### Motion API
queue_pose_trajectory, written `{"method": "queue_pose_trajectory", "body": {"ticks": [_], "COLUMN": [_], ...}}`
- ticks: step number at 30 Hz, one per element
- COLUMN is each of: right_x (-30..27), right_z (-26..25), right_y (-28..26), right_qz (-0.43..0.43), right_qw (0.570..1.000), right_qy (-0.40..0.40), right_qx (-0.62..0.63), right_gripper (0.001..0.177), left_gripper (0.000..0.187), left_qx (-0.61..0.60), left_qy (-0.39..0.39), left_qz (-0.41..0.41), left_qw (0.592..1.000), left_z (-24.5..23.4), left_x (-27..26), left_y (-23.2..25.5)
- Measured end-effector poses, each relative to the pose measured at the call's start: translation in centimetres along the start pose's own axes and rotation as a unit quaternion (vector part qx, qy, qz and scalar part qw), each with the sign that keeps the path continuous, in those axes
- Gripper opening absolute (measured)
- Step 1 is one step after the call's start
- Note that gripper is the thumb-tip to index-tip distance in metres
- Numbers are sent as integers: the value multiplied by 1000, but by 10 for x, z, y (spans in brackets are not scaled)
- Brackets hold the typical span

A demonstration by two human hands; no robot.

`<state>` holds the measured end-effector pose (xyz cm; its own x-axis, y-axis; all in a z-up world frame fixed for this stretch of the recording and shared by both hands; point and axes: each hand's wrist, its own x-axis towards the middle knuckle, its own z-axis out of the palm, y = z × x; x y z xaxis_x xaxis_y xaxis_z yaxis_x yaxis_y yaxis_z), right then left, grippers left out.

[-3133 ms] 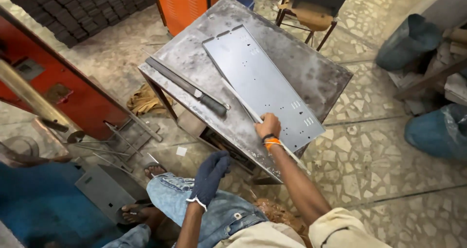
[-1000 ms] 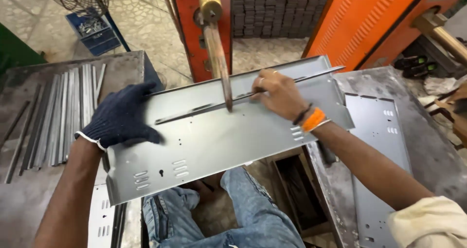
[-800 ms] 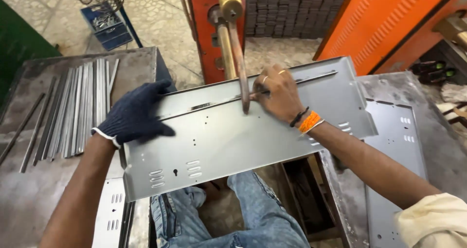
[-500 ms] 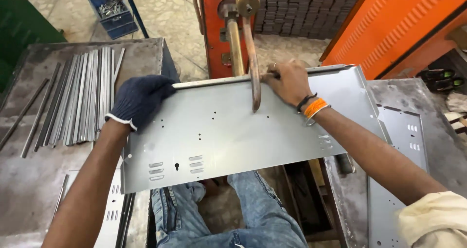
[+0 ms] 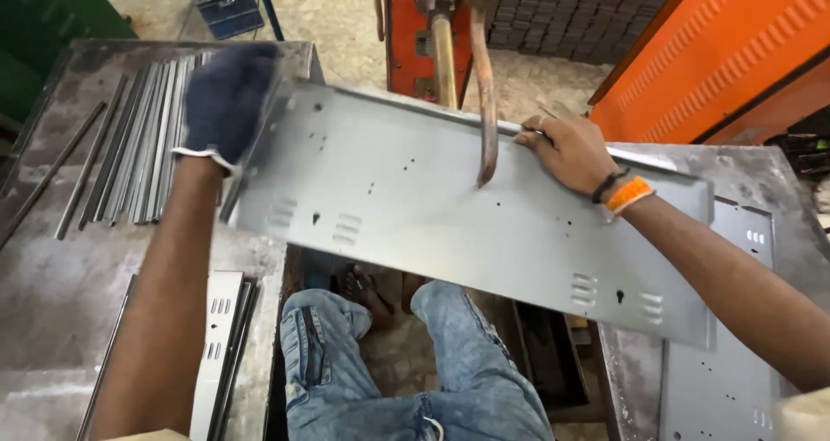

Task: Spot welding thin metal strips onto a flat metal plate using an industrial spot welder.

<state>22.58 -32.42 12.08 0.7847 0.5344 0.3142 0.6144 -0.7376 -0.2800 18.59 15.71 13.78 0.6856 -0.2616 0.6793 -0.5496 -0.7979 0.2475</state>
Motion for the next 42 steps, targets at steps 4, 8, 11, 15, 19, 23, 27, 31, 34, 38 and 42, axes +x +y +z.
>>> {"method": "queue_pose_trajectory", "body": {"ticks": [4, 8, 11, 15, 19, 23, 27, 31, 34, 38, 42], "right_x": [-15, -27, -37, -43, -47, -47, -49, -60, -59, -39, -55], "right_z": [3, 5, 10, 14, 20, 22, 30, 41, 43, 34, 42], "right_y": [-14, -27, -31, -39, -42, -48, -44, -29, -28, -50, -30], "right_qz": [25, 80, 116, 126, 147, 181, 228, 236, 241, 274, 230], "right_qw": [998, 993, 988, 983, 978, 971, 965, 959, 958, 951, 964], "right_qy": [52, 75, 81, 94, 108, 86, 72, 84, 75, 55, 71], "right_qx": [-25, -39, -67, -90, -99, -127, -108, -130, -137, -134, -114], "right_gripper": [25, 26, 29, 30, 32, 29, 27, 24, 24, 26, 22], "left_gripper": [27, 35, 41, 44, 53, 69, 78, 70, 55, 36, 37], "left_qx": [-111, -172, -56, -22, 76, 196, 300, 357, 300, 220, 217], "left_qy": [87, 30, -73, -105, -116, -113, -96, -156, -204, -147, -130], "left_qz": [-211, -473, -478, -452, -453, -420, -400, -464, -496, -451, -442], "left_qw": [967, 864, 874, 886, 881, 879, 860, 796, 789, 852, 861], "left_z": [-8, 12, 52, 110, 139, 146, 176, 164, 176, 211, 203], "left_x": [-61, -134, -200, -277, -302, -288, -289, -246, -255, -293, -285], "left_y": [-55, -73, -98, -136, -181, -234, -312, -316, -338, -358, -290]}}
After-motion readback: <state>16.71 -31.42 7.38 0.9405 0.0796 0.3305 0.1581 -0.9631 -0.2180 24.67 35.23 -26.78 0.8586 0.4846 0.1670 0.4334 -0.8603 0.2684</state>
